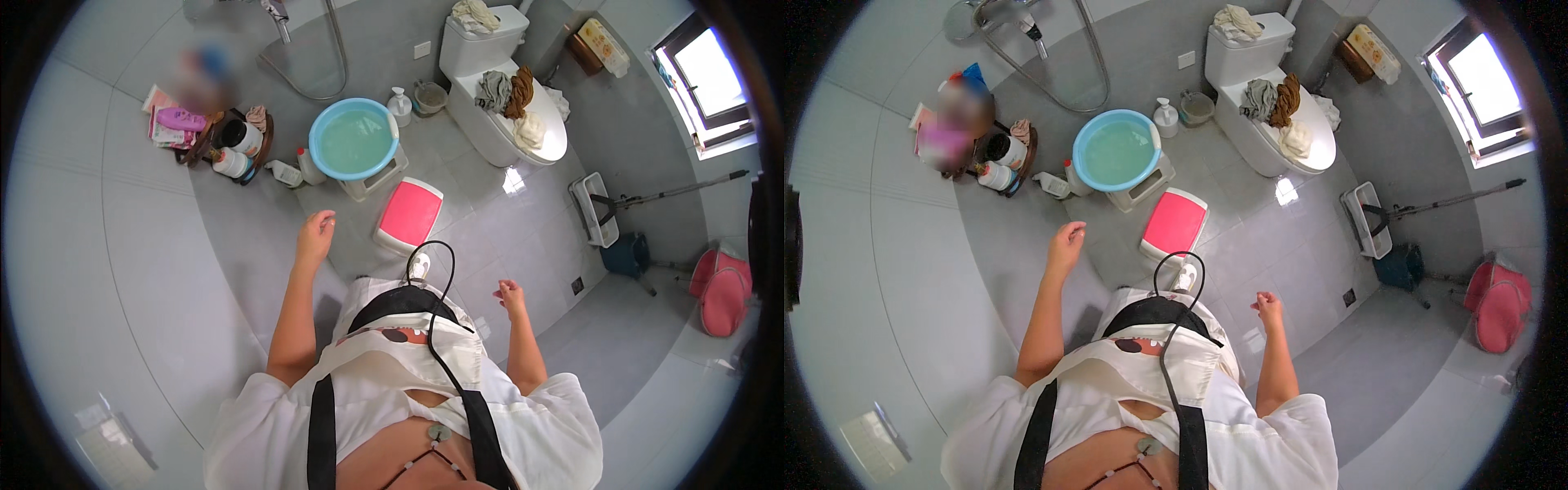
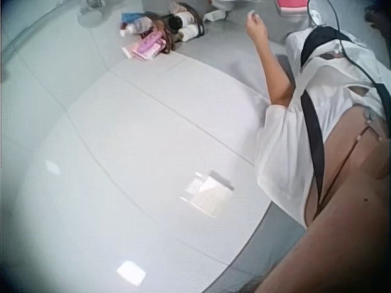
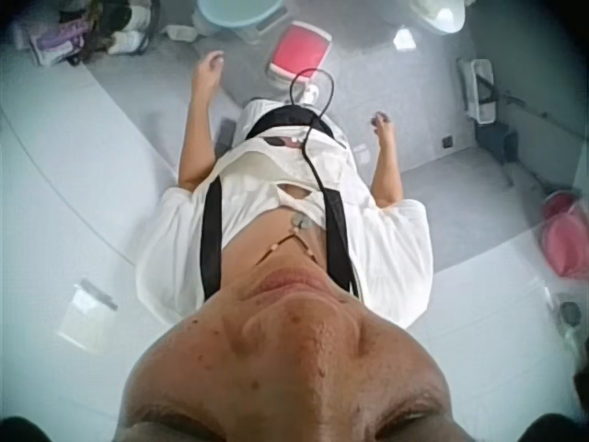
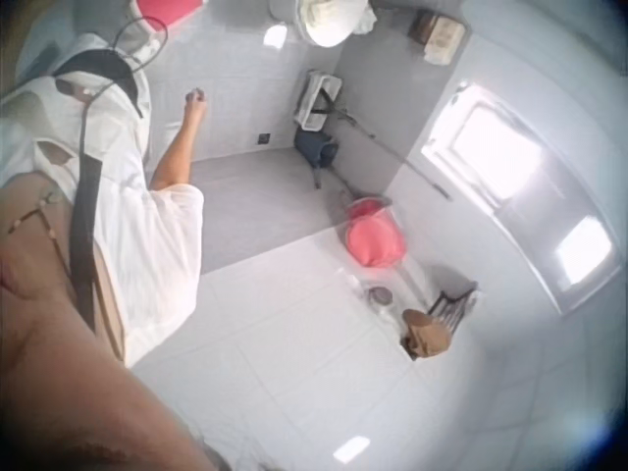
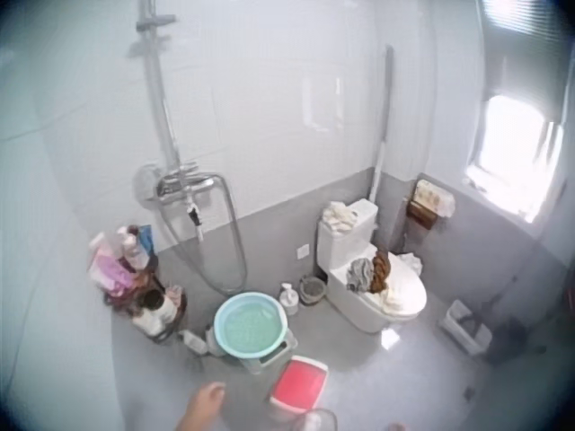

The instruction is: The person washes a brown garment in a blue basin on the floor, wrings it out, and then places other clothes into the basin to soak before picking up a mop.

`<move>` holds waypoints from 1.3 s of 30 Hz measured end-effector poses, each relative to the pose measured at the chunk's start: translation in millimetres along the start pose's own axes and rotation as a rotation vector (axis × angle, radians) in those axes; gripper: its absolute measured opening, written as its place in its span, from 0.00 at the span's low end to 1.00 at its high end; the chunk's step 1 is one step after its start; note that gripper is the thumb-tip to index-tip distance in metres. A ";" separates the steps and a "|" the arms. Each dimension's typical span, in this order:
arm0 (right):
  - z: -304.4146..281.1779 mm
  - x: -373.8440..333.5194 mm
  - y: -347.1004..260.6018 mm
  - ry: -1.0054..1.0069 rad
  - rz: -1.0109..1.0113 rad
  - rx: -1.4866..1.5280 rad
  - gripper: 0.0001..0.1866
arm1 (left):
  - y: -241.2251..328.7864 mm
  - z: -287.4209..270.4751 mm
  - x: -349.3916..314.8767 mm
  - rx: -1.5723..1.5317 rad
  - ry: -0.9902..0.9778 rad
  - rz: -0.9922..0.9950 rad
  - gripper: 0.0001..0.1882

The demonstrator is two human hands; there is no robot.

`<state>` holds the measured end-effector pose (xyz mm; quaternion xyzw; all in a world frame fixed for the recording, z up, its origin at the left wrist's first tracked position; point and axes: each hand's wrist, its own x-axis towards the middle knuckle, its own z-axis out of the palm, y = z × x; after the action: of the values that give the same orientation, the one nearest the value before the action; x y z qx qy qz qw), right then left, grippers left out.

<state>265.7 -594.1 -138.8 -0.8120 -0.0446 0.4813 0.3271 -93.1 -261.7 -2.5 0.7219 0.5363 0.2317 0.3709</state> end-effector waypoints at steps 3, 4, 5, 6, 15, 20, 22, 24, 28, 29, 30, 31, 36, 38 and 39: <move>11.8 -11.5 -3.6 0.138 0.059 0.091 0.16 | -9.9 -4.9 22.4 -0.026 -0.108 -0.045 0.10; 10.6 -19.9 -0.7 0.179 0.102 0.111 0.17 | -11.8 -4.4 32.7 -0.050 -0.108 -0.036 0.10; 11.3 -27.5 2.4 0.222 0.148 0.139 0.18 | -15.5 -6.6 42.2 -0.073 -0.115 -0.022 0.10; 10.8 -36.6 10.0 0.249 0.195 0.124 0.18 | -20.4 -5.7 50.4 -0.098 -0.144 -0.007 0.10; 85.1 -118.7 48.5 0.635 0.402 0.544 0.21 | -29.5 -6.0 150.4 -0.012 -0.471 0.190 0.10; 169.4 -167.9 51.5 0.660 0.540 0.752 0.20 | -8.9 -7.8 195.1 0.021 -0.615 0.386 0.09; 190.2 -174.7 55.1 0.640 0.563 0.803 0.20 | -2.4 -12.9 204.9 0.018 -0.663 0.366 0.10; 195.5 -176.8 58.5 0.599 0.577 0.823 0.19 | -0.1 -16.6 209.1 0.000 -0.684 0.337 0.10; 190.2 -169.8 80.5 0.560 0.595 0.710 0.18 | -6.4 -24.1 200.1 -0.033 -0.672 0.281 0.10; 184.1 -161.9 93.2 0.543 0.587 0.653 0.17 | -8.8 -26.4 195.1 -0.031 -0.665 0.270 0.10; 177.0 -155.5 104.4 0.520 0.578 0.597 0.16 | -17.1 -29.5 189.8 -0.053 -0.655 0.238 0.10; 167.4 -150.6 109.8 0.529 0.533 0.548 0.16 | -26.2 -32.2 186.1 -0.076 -0.641 0.207 0.10; 108.8 -122.8 162.8 0.678 0.222 0.281 0.14 | -18.9 -33.6 153.7 -0.030 -0.613 0.218 0.10; 94.9 -126.3 166.5 0.692 0.195 0.338 0.14 | -19.6 -36.3 145.8 -0.083 -0.612 0.143 0.10; 87.2 -130.2 169.9 0.705 0.180 0.361 0.14 | -20.8 -36.3 141.8 -0.119 -0.610 0.104 0.10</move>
<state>84.4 -734.8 -166.6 -0.8575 0.2266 0.2003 0.4162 -87.2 -114.0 -5.4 0.7617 0.3482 0.0542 0.5438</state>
